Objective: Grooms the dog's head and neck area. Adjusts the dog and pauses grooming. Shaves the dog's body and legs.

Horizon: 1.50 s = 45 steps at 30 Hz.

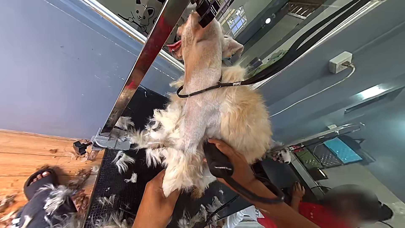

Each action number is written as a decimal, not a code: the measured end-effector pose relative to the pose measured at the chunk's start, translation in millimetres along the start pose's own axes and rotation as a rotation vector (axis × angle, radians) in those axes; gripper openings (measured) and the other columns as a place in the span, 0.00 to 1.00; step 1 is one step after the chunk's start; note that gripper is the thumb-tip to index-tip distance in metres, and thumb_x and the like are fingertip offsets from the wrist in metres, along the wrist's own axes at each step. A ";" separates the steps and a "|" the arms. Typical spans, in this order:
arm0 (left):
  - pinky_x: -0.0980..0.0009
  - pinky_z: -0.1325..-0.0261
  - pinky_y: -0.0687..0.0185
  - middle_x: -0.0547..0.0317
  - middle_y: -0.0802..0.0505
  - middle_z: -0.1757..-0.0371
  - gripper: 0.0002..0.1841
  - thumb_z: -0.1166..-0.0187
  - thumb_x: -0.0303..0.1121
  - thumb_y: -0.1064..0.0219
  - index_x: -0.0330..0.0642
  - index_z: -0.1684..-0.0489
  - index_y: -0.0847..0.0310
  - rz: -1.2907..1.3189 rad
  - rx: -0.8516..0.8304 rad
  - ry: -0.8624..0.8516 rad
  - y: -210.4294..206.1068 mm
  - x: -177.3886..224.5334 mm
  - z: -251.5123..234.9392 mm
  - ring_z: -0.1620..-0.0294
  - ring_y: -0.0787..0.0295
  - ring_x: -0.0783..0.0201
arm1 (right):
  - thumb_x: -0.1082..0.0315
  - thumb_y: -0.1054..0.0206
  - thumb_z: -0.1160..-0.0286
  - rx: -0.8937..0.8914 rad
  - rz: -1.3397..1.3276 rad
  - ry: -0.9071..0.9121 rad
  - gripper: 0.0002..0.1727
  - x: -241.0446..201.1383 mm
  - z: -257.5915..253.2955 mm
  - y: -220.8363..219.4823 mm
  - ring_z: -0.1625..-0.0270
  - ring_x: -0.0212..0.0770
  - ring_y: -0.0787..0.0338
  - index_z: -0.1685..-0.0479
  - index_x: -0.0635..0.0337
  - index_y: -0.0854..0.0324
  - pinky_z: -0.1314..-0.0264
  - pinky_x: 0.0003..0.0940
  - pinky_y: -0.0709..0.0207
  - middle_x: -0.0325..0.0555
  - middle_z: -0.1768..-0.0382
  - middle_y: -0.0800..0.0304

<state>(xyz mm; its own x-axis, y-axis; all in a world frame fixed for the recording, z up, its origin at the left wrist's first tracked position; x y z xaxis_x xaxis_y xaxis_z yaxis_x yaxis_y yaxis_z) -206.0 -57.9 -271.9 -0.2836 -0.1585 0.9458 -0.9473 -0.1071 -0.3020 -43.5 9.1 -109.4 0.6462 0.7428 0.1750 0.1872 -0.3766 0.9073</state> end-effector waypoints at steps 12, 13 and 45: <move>0.79 0.45 0.09 0.67 0.04 0.55 0.20 0.41 0.18 0.28 0.33 0.46 0.17 0.100 0.029 -0.035 6.7 6.7 2.3 0.52 0.08 0.81 | 0.65 0.16 0.36 0.333 -0.388 0.296 0.37 -21.9 -50.8 52.0 0.22 0.52 0.18 0.23 0.48 0.26 0.19 0.54 0.21 0.46 0.28 0.15; 0.79 0.44 0.10 0.66 0.04 0.54 0.20 0.40 0.19 0.28 0.32 0.45 0.17 0.097 0.025 -0.039 8.2 8.1 1.4 0.52 0.08 0.81 | 0.63 0.17 0.35 0.293 -0.336 0.293 0.36 -17.8 -46.4 40.1 0.23 0.52 0.18 0.23 0.52 0.26 0.19 0.53 0.21 0.49 0.30 0.14; 0.77 0.48 0.09 0.75 0.05 0.55 0.22 0.41 0.15 0.29 0.38 0.44 0.18 0.274 -0.164 0.095 -1.9 2.9 11.7 0.55 0.08 0.81 | 0.66 0.22 0.29 0.423 -0.415 0.108 0.29 -23.0 -68.6 76.0 0.32 0.43 0.11 0.31 0.63 0.31 0.26 0.43 0.16 0.47 0.37 0.12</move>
<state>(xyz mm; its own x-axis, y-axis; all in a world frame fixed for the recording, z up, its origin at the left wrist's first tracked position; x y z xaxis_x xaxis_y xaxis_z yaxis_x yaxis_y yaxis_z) -203.2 -69.7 -269.9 -0.5368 -0.0668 0.8411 -0.8429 0.0877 -0.5310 -94.9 1.3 -18.2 0.3818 0.9185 -0.1032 0.7003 -0.2146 0.6808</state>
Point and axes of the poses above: each hand's wrist, its own z-axis away from the middle knuckle, its own y-axis out of the back of the hand, x = y × z, the point moved 6 cm from there along -z, towards the middle knuckle
